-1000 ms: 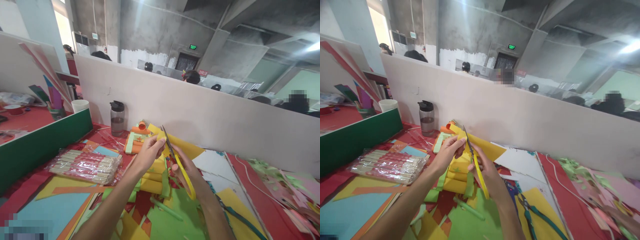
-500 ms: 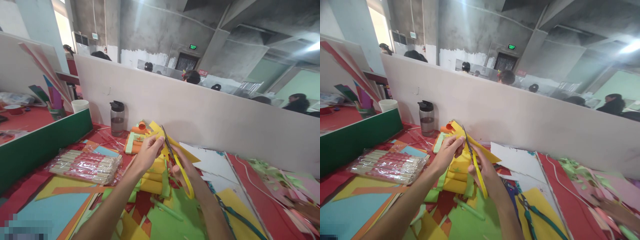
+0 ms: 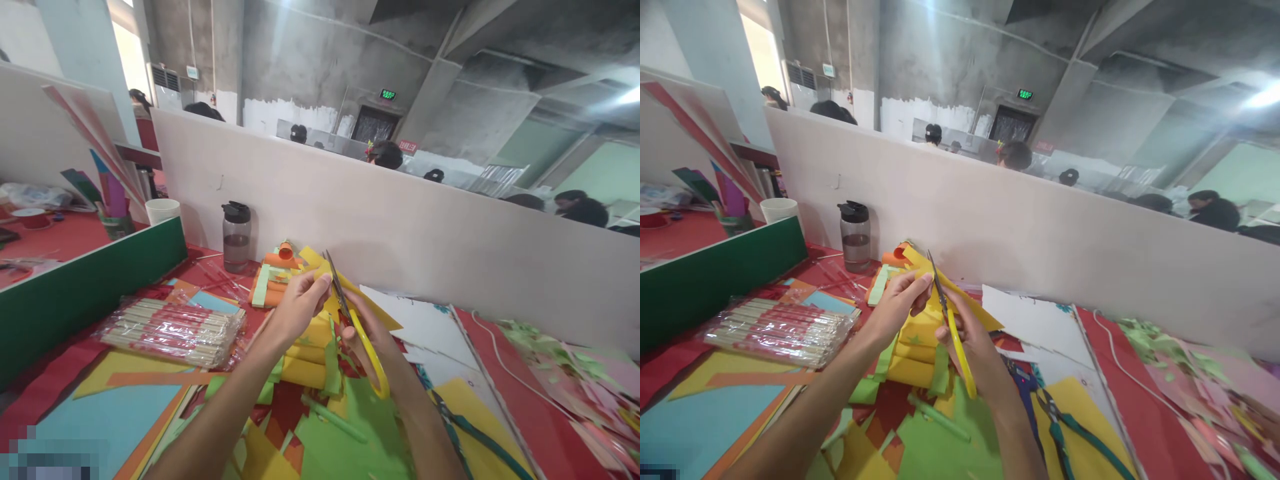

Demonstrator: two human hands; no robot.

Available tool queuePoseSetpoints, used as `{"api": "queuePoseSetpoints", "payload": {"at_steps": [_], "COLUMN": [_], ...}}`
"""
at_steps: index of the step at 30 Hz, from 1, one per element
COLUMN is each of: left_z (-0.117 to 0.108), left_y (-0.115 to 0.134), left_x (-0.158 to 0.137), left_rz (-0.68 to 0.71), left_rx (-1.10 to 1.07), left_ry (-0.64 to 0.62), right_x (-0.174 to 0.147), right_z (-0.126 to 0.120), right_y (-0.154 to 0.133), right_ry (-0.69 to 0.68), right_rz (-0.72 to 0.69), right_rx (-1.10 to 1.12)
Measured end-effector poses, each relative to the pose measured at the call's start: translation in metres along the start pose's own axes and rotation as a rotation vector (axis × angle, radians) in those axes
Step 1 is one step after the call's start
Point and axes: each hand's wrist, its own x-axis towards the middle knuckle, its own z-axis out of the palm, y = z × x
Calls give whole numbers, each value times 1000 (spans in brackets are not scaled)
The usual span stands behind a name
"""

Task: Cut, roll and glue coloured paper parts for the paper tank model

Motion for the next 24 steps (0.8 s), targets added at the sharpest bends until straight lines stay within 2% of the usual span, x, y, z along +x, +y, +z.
{"api": "queuePoseSetpoints", "payload": {"at_steps": [7,15,24], "left_z": [-5,-11,-14], "left_y": [6,9,11], "left_x": [-2,-1,-1], "left_rz": [-31,-74,-78], "left_rx": [42,79,77], "left_ry": [-60,-119,-139], "right_x": [0,-4,-6], "right_z": [-5,-9,-8], "right_y": [-12,-16,-4], "right_ry": [-39,-91,-80], "right_rz": [-98,58,111], "right_rx": [-6,36,38]}}
